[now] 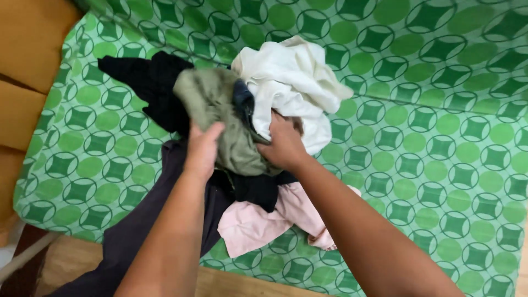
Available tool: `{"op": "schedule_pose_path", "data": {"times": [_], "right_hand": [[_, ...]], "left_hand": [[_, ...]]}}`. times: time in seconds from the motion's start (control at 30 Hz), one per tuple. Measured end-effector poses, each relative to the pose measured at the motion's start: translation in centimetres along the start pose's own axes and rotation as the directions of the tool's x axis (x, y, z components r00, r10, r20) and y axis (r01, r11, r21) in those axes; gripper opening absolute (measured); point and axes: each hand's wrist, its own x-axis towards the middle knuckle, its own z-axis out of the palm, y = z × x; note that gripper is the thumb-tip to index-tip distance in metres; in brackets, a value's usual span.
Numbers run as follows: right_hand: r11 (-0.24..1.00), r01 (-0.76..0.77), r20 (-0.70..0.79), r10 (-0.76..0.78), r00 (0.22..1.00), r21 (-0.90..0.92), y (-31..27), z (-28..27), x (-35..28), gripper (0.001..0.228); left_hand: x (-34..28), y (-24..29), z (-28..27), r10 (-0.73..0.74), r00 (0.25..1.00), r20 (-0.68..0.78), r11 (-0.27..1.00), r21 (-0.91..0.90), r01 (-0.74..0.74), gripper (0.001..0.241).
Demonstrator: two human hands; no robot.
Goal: The person folds various garments on a bed, including a navy polka-dot top, a green t-shirt, and a black graphic t-shirt. They smooth each item before folding and place the finished pieces into a neat stack.
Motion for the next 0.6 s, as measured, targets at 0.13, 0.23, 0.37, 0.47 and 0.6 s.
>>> {"op": "schedule_pose_path", "data": {"times": [0.13,0.23,0.37,0.47,0.6], "right_hand": [[0.964,-0.192,0.156,0.222,0.963,-0.184,0.2,-0.7,0.7,0.097],[0.921,-0.244,0.234,0.32,0.918,-0.302,0.0,-2.2,0.0,0.094],[0.895,-0.309,-0.052,0.31,0.949,-0.322,-1.8,-5.2,-3.4,0.104],[0.851,-0.444,-0.149,0.418,0.896,-0.283,-1.6,-6.5,-6.5,0.117],[0.766,-0.415,0.201,0.563,0.802,-0.491,2.2,-4.8,-10.2,0.149]], "left_hand": [[1.5,-2.4,-0.6,0.276,0.937,0.217,0.663,0.663,-0.348,0.088],[0.6,-1.1,1.1,0.292,0.911,0.291,0.362,0.848,-0.387,0.099],[-0.6,1.3,3.3,-0.105,0.966,-0.235,0.134,0.959,0.248,0.111],[-0.6,0.1,2.7,-0.14,0.94,-0.311,0.125,0.936,0.328,0.121],[-1.0,-0.6,2.6,-0.129,0.935,-0.331,0.085,0.936,0.343,0.122]]}}
